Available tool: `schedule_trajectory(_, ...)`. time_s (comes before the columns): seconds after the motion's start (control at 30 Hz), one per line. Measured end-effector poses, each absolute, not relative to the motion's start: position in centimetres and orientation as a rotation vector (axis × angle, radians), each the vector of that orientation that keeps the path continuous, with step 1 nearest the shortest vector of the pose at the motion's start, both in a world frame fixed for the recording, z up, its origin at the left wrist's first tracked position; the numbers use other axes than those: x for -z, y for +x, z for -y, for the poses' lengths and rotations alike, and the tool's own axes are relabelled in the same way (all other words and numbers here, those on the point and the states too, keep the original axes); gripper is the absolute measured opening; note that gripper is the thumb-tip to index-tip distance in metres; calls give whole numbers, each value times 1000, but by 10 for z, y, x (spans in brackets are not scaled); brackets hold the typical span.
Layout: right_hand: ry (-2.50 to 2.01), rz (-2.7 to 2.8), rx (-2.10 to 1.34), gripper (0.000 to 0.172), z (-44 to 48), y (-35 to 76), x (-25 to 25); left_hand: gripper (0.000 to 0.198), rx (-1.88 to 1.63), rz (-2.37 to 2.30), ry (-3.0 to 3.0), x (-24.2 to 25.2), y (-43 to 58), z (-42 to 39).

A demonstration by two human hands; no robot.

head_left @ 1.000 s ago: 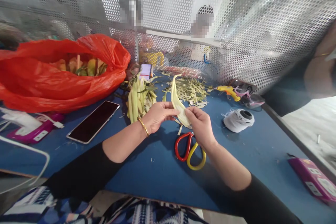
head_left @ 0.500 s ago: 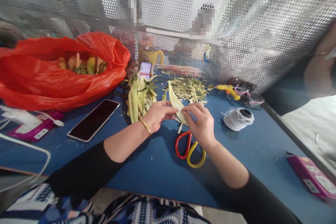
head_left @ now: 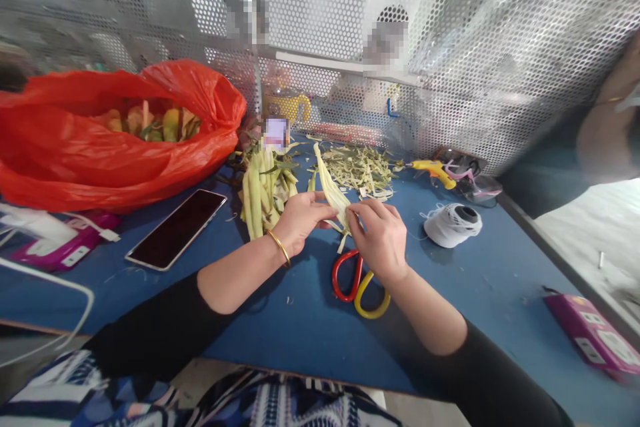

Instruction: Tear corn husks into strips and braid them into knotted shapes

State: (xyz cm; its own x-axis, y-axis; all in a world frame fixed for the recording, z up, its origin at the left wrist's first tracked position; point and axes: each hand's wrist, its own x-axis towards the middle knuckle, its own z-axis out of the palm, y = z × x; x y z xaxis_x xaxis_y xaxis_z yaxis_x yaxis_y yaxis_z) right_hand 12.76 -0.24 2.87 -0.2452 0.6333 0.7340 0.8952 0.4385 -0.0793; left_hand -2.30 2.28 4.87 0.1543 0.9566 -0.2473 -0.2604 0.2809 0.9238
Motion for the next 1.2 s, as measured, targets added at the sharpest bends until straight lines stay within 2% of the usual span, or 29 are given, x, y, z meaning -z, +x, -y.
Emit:
schedule_trajectory(0.2, -1243, 1980, 552, 20, 3, 126, -29, 22, -1068, -1041, 891, -49, -21, -21)
schedule_trajectory(0.53, -1259, 2073, 663, 24, 5, 124, -31, 26, -1068, -1057, 986, -44, -19, -18)
schedule_trajectory(0.9, -1278, 2051, 637, 24, 6, 122, -28, 33, -1040, -1102, 1091, -39, -13, -14)
schedule_trajectory(1.07, -1317, 2027, 516, 24, 5, 122, -28, 30, -1041, -1110, 1087, -42, -14, -13)
schedule_trajectory(1.2, -1391, 1876, 253, 19, 4, 123, -31, 23, -1037, -1087, 1075, -44, -16, -14)
